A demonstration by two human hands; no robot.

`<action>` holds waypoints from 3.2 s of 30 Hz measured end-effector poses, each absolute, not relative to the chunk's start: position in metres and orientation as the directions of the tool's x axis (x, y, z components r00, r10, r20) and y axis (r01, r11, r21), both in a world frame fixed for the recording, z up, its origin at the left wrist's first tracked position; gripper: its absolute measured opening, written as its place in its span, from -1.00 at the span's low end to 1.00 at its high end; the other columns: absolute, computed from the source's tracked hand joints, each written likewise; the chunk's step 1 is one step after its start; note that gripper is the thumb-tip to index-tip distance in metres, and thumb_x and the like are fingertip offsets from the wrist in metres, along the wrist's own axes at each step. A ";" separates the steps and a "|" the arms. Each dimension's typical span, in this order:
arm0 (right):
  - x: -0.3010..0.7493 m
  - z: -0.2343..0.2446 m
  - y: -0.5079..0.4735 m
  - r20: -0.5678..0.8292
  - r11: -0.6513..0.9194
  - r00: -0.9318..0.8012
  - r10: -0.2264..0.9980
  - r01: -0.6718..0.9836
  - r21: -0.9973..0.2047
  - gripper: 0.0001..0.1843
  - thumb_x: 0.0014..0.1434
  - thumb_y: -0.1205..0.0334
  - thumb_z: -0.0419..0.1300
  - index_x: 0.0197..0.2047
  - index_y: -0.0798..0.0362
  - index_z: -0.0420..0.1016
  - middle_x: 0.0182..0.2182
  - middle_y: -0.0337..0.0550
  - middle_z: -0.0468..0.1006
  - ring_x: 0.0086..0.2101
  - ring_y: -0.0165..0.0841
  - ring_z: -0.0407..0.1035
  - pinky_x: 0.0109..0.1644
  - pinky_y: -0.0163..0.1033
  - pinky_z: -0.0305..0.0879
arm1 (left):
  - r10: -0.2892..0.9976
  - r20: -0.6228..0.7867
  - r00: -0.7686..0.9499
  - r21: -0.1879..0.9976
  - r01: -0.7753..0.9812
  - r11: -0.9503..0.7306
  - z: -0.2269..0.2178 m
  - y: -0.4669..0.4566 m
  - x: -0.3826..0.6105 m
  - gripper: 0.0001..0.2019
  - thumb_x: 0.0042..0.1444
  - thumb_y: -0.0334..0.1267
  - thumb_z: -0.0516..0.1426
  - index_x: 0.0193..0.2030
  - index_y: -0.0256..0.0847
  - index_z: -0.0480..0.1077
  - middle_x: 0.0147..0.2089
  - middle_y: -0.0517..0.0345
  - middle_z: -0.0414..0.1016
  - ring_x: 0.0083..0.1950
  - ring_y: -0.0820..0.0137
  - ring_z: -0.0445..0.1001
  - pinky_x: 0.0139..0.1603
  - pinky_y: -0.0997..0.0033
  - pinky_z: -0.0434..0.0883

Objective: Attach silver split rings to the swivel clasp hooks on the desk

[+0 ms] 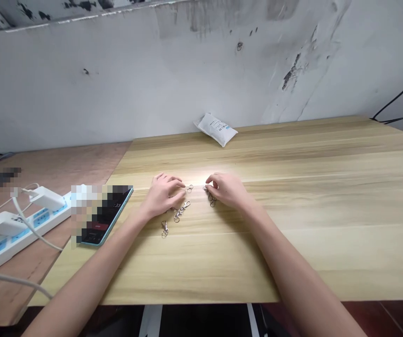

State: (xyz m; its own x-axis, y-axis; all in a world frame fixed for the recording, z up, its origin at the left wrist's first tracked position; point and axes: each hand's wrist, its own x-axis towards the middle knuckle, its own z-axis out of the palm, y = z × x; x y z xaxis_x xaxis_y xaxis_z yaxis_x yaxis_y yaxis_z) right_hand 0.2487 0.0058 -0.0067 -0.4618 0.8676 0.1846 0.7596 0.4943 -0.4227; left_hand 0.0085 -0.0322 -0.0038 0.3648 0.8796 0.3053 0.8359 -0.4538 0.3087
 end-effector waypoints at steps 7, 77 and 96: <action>0.239 -0.012 0.002 0.240 0.545 -0.489 0.838 0.733 -0.407 -0.77 0.26 0.16 0.10 -0.15 -0.01 0.57 -0.33 -0.14 0.58 -0.39 -0.34 0.39 -0.37 -0.29 0.11 | 0.800 0.388 0.458 0.178 0.815 -0.552 -0.016 -0.025 0.021 -0.86 0.25 -0.27 0.11 -0.27 -0.09 0.51 -0.12 0.15 0.55 0.01 0.25 0.40 0.31 -0.08 0.05; 0.204 -0.015 -0.014 0.372 0.522 -0.378 0.847 0.468 -0.713 -0.85 0.17 0.23 0.15 -0.37 0.05 0.50 -0.47 -0.23 0.52 -0.50 -0.44 0.24 -0.39 -0.31 0.11 | 0.816 0.492 0.303 0.335 0.800 -0.498 -0.004 -0.036 0.021 -0.88 0.20 -0.21 0.19 -0.35 -0.13 0.45 -0.20 0.23 0.59 -0.07 0.31 0.45 0.31 0.03 0.03; 0.207 -0.016 -0.013 0.437 0.579 -0.381 0.815 0.501 -0.643 -0.89 0.13 0.25 0.16 -0.40 0.04 0.47 -0.48 -0.22 0.49 -0.49 -0.43 0.26 -0.39 -0.32 0.09 | 0.856 0.451 0.253 0.445 0.767 -0.462 -0.005 -0.036 0.022 -0.89 0.19 -0.22 0.18 -0.36 -0.13 0.42 -0.21 0.21 0.59 -0.07 0.29 0.46 0.31 0.03 0.01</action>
State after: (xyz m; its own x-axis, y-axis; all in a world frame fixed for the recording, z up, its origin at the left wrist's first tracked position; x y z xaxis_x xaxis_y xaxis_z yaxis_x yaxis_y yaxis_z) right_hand 0.2071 -0.0133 -0.0162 -0.3807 0.8149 0.4371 0.5010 0.5790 -0.6432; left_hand 0.0223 -0.0364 -0.0049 0.2535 0.8560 0.4506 0.7672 -0.4616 0.4454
